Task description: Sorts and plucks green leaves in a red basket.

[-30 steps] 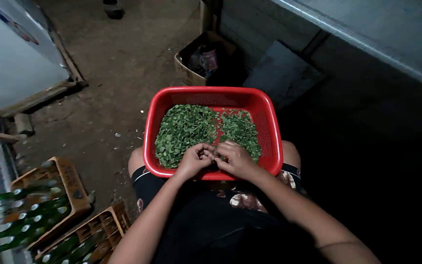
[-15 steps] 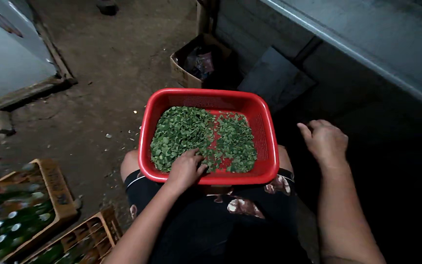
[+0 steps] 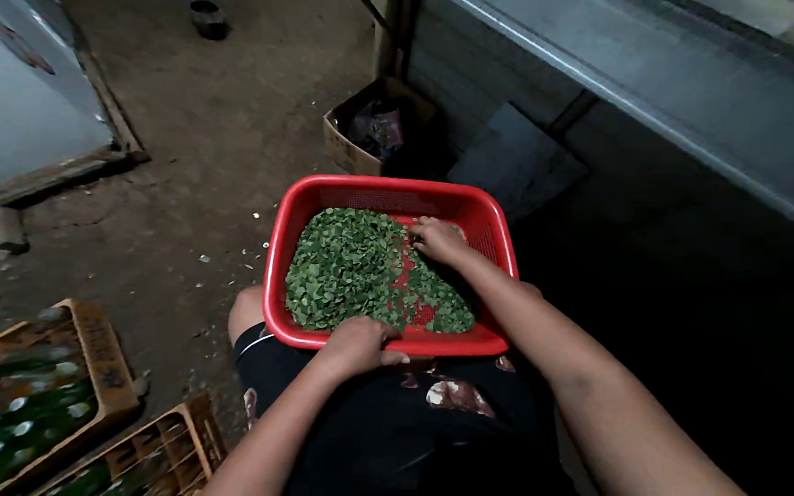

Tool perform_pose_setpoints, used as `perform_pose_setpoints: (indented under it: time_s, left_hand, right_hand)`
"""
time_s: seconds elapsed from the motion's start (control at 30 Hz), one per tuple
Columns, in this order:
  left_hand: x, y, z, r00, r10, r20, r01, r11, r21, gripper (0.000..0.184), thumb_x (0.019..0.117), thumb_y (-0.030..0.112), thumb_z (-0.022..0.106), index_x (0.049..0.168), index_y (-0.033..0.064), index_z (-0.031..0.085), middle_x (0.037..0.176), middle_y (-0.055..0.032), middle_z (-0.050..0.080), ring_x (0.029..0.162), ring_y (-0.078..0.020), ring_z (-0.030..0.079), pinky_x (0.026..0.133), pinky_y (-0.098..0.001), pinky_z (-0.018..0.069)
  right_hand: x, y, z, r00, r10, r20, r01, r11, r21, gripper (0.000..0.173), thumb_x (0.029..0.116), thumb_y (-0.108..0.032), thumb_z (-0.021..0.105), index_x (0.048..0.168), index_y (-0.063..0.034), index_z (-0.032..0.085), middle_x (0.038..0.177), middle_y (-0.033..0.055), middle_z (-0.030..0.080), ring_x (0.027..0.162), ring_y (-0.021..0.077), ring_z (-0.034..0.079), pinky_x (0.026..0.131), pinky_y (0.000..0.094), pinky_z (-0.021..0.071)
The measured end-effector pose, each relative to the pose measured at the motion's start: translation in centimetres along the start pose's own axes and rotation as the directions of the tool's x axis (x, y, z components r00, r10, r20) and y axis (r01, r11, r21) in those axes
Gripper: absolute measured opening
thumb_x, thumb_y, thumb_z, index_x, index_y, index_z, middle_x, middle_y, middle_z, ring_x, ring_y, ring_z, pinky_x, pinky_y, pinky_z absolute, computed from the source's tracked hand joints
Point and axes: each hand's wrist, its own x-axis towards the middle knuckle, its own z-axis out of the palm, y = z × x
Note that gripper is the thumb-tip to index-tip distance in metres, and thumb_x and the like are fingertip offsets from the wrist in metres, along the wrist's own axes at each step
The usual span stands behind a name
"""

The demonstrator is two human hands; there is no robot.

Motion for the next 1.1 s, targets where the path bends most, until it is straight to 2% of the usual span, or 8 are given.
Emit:
perform_pose_setpoints:
  time_s: [0.2,0.3,0.4,0.5,0.6,0.8,1.0,1.1]
  left_hand:
    - [0.0,-0.1,0.1,1.000,0.011,-0.005,-0.011,1.000,-0.002,0.048,0.0997,0.050,0.062,0.132,0.0150,0.069,0.123,-0.0138,0.071,0.118,-0.0332,0.065,0.103,-0.0576,0.0472]
    - [0.0,-0.6,0.1,0.998,0.034,-0.050,-0.038,0.996,-0.086,0.046,0.1003,0.046,0.063,0.133,0.0133,0.068,0.127,-0.0132,0.069,0.122,-0.0314,0.064,0.105,-0.0563,0.0466]
    - [0.1,-1.3,-0.1,0.953,0.039,-0.301,-0.130,0.949,-0.288,0.035,0.1021,0.030,0.063,0.124,0.0041,0.072,0.122,-0.0142,0.071,0.116,-0.0248,0.067,0.106,-0.0463,0.0496]
    - [0.6,-1.7,-0.2,0.837,-0.063,-0.543,-0.195,0.894,-0.404,0.026,0.1019,0.020,0.061,0.116,0.0015,0.073,0.115,-0.0123,0.072,0.105,-0.0159,0.069,0.098,-0.0345,0.0538]
    - [1.2,-1.6,-0.3,0.776,-0.136,-0.615,-0.222,0.854,-0.470,0.024,0.1017,0.018,0.061,0.116,0.0023,0.073,0.112,-0.0091,0.072,0.100,-0.0101,0.069,0.093,-0.0281,0.0553]
    - [1.6,-1.3,0.0,0.761,-0.171,-0.626,-0.293,0.770,-0.567,0.019,0.0991,0.014,0.065,0.111,0.0014,0.073,0.103,-0.0042,0.074,0.090,-0.0032,0.069,0.086,-0.0224,0.0564]
    - [1.5,-1.4,0.7,0.719,-0.166,-0.675,-0.371,0.730,-0.574,0.013,0.0964,0.009,0.066,0.103,-0.0004,0.073,0.093,-0.0026,0.073,0.082,-0.0016,0.068,0.080,-0.0209,0.0574]
    - [1.6,-1.5,0.9,0.717,-0.150,-0.680,-0.382,0.732,-0.564,0.012,0.0959,0.009,0.065,0.100,-0.0001,0.072,0.091,-0.0010,0.072,0.081,-0.0006,0.067,0.078,-0.0201,0.0564]
  right_hand:
    - [0.2,0.2,0.2,1.000,0.003,0.007,-0.003,1.000,-0.001,0.021,0.0964,-0.009,0.067,0.115,-0.0009,0.073,0.127,0.0237,0.064,0.124,0.0422,0.058,0.107,0.0596,0.0443]
    - [-1.5,-0.1,-0.7,0.999,-0.024,-0.031,0.027,0.995,0.094,0.019,0.0976,-0.010,0.066,0.111,0.0020,0.072,0.119,0.0229,0.067,0.119,0.0415,0.060,0.106,0.0593,0.0449]
    - [-4.5,-1.6,-2.1,0.999,-0.012,-0.038,0.024,0.939,0.344,0.020,0.0998,-0.012,0.064,0.109,0.0046,0.070,0.115,0.0215,0.068,0.111,0.0339,0.065,0.101,0.0518,0.0504]
    - [-7.7,-4.0,-2.6,1.000,-0.019,-0.007,0.020,0.803,0.596,0.019,0.1003,-0.010,0.062,0.109,0.0051,0.068,0.109,0.0153,0.068,0.100,0.0180,0.066,0.092,0.0353,0.0540]
    - [-9.8,-5.9,-1.9,0.998,-0.047,-0.034,0.058,0.734,0.677,0.019,0.0994,-0.012,0.062,0.109,0.0037,0.069,0.109,0.0114,0.069,0.099,0.0104,0.065,0.090,0.0280,0.0538]
    - [-10.9,-7.4,-0.2,0.970,-0.134,-0.202,0.231,0.762,0.606,0.020,0.0977,-0.013,0.061,0.103,0.0024,0.072,0.106,0.0132,0.071,0.100,0.0144,0.067,0.093,0.0313,0.0533]
    - [-11.1,-8.0,-0.1,0.965,-0.168,-0.202,0.253,0.800,0.544,0.021,0.0989,-0.015,0.060,0.104,0.0016,0.072,0.108,0.0145,0.071,0.105,0.0205,0.067,0.097,0.0390,0.0526]
    - [-11.1,-8.0,0.0,0.959,-0.178,-0.219,0.271,0.800,0.535,0.021,0.0992,-0.015,0.060,0.103,0.0015,0.072,0.107,0.0142,0.071,0.104,0.0198,0.068,0.096,0.0377,0.0531]
